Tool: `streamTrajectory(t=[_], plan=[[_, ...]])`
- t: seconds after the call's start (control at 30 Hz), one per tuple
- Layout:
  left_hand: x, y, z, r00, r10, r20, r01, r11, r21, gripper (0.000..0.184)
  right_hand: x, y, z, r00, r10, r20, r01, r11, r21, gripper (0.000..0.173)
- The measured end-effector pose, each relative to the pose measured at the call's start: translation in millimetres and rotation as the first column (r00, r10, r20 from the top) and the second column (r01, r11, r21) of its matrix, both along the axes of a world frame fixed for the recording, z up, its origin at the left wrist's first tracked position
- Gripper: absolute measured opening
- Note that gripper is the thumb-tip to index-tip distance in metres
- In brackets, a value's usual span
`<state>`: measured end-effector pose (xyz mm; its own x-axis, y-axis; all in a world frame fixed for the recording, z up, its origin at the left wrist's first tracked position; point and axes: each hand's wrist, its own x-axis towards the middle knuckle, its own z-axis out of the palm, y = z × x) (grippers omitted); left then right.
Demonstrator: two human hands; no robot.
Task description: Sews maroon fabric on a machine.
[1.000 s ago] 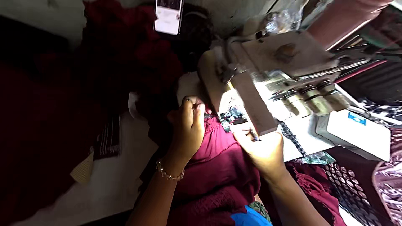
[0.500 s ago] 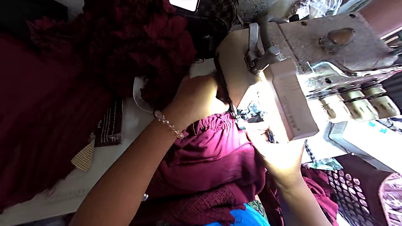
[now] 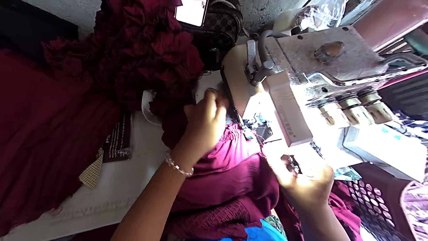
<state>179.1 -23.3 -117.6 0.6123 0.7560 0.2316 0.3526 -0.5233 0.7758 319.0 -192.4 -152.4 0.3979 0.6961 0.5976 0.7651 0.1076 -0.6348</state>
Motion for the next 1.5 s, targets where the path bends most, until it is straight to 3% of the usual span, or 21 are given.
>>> streamTrajectory(t=[0.07, 0.13, 0.2, 0.33, 0.53, 0.63, 0.7, 0.8, 0.9, 1.1, 1.2, 1.33, 1.43, 1.5], plan=[[3.5, -3.2, -0.3, 0.983, -0.019, -0.184, 0.059, 0.975, 0.213, 0.015, -6.1, -1.7, 4.8, 0.999, 0.054, -0.001, -0.054, 0.998, 0.014, 0.014], [1.9, 2.4, 8.2, 0.94, -0.103, -0.324, 0.174, 0.965, 0.198, 0.02, -12.6, -2.8, 7.3, 0.993, 0.115, -0.023, -0.114, 0.993, 0.036, 0.013], [2.5, 14.9, 11.5, 0.914, -0.191, -0.359, 0.254, 0.957, 0.138, 0.024, -18.0, -1.5, 8.3, 0.988, 0.15, -0.03, -0.148, 0.987, 0.056, 0.013], [9.9, 36.3, 9.7, 0.89, -0.302, -0.343, 0.356, 0.928, 0.108, 0.022, -21.0, 7.2, 4.0, 0.992, 0.127, 0.004, -0.127, 0.992, 0.01, 0.016], [8.7, 23.8, 2.8, 0.94, -0.094, -0.329, 0.197, 0.935, 0.295, 0.027, -17.8, 17.6, -4.0, 0.998, 0.06, -0.018, -0.061, 0.997, -0.052, 0.02], [-13.3, -0.2, 12.2, 0.962, 0.024, -0.274, 0.119, 0.861, 0.494, 0.022, -14.4, 25.2, -3.1, 0.999, 0.046, 0.029, -0.043, 0.995, -0.085, 0.021], [-25.6, -24.0, 11.1, 0.972, 0.009, -0.233, 0.132, 0.802, 0.583, 0.024, -15.1, 30.4, -3.4, 0.995, 0.048, 0.082, -0.039, 0.994, -0.105, 0.021], [-30.6, -35.4, -8.1, 0.979, -0.068, -0.194, 0.18, 0.737, 0.651, 0.029, -14.6, 34.3, -4.2, 0.971, 0.007, 0.24, 0.004, 0.999, -0.044, 0.021], [-33.3, -30.5, -17.5, 0.97, -0.034, -0.242, 0.19, 0.728, 0.659, 0.039, -4.1, 25.7, -5.5, 0.959, 0.021, 0.283, -0.013, 0.999, -0.032, 0.021], [-25.0, -44.1, -10.7, 0.968, 0.066, -0.241, 0.129, 0.691, 0.711, 0.043, 15.1, 20.3, -12.0, 0.993, 0.03, 0.113, -0.028, 0.999, -0.019, 0.018], [-18.9, -76.9, -6.7, 0.961, 0.012, -0.278, 0.167, 0.773, 0.612, 0.033, 13.0, 14.3, -17.8, 0.984, 0.061, -0.166, -0.065, 0.998, -0.014, 0.019], [-15.4, -91.9, -20.6, 0.945, 0.067, -0.322, 0.153, 0.777, 0.611, 0.035, 15.2, -5.4, -26.7, 0.779, 0.146, -0.609, -0.318, 0.93, -0.183, 0.032], [-13.5, -91.6, -25.4, 0.941, 0.081, -0.328, 0.153, 0.763, 0.628, 0.035, 9.6, -13.4, -31.5, 0.691, 0.193, -0.696, -0.382, 0.915, -0.126, 0.026], [-13.3, -90.5, -27.0, 0.95, 0.048, -0.31, 0.158, 0.779, 0.606, 0.035, 4.6, -13.4, -29.4, 0.692, 0.187, -0.697, -0.342, 0.936, -0.088, 0.024]])
